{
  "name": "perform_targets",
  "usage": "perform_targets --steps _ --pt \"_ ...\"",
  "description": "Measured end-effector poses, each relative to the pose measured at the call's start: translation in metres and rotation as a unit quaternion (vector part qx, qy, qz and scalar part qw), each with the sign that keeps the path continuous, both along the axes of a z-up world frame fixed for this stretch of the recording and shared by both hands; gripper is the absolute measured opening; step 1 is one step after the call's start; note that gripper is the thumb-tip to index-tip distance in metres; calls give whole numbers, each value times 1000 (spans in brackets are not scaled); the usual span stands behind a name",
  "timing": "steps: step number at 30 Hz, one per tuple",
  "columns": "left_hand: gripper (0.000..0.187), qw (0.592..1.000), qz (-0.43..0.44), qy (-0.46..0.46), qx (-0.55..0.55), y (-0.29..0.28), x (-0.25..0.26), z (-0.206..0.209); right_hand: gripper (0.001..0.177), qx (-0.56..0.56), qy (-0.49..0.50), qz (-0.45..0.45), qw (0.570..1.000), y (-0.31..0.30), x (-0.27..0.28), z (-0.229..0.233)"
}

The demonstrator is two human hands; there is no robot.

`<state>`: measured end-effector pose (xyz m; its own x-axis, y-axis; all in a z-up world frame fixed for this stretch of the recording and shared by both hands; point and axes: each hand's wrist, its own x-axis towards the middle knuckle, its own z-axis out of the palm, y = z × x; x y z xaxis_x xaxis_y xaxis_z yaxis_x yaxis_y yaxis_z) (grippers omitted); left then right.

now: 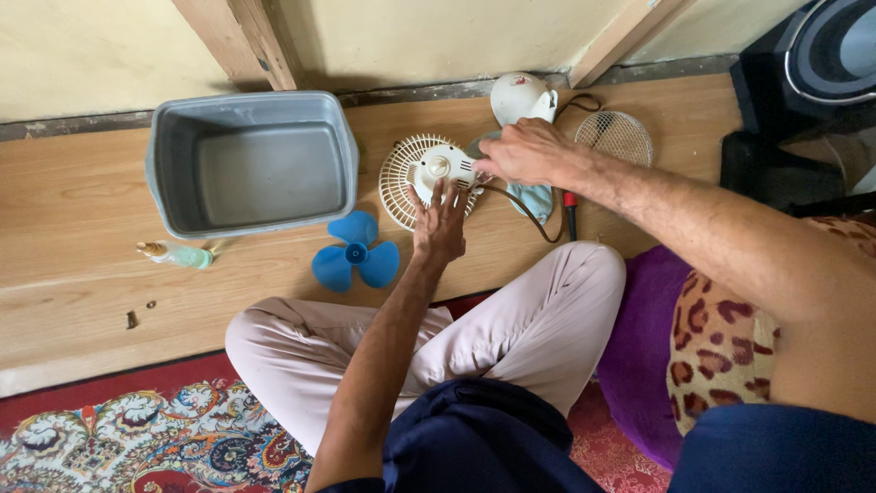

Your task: The person assembles a small electric fan by attaching the motor housing to the base, inserting the fan blade, and securing the front grill. They use a screwdriver to tighten screws and a brush to clean the base before assembly.

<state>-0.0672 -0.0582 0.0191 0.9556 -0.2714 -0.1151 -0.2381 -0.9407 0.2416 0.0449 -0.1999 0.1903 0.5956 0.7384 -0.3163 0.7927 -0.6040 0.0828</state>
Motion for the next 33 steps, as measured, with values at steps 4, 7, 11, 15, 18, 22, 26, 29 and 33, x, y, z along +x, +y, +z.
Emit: perform_targets --steps 4,7,11,15,18,22,26,29,33 --pt "95 1000 4 11 -2 -1 0 2 47 45 -8 -87 995 2 -16 1" --pt "97 1000 5 19 6 0 0 3 52 35 6 -77 996 9 -16 4" --pt "99 1000 4 19 13 -1 1 3 52 34 17 90 995 5 -14 3" --pt "100 1000 8 20 4 0 -2 4 21 57 -18 150 987 -3 -12 -5" --pt "101 1000 11 10 6 -1 -3 2 28 47 -16 138 989 -6 -6 -8" --pt "104 1000 6 -2 -6 0 -4 0 42 33 -5 58 998 -1 -8 -6" --pt "112 1000 2 25 -14 3 -7 4 52 27 -22 -77 996 15 -16 -6" --pt "118 999 0 49 -7 5 -8 10 54 46 -35 -112 992 21 -20 -9" --pt "121 998 -1 67 11 5 -11 19 58 -40 3 -69 997 19 -10 -15"
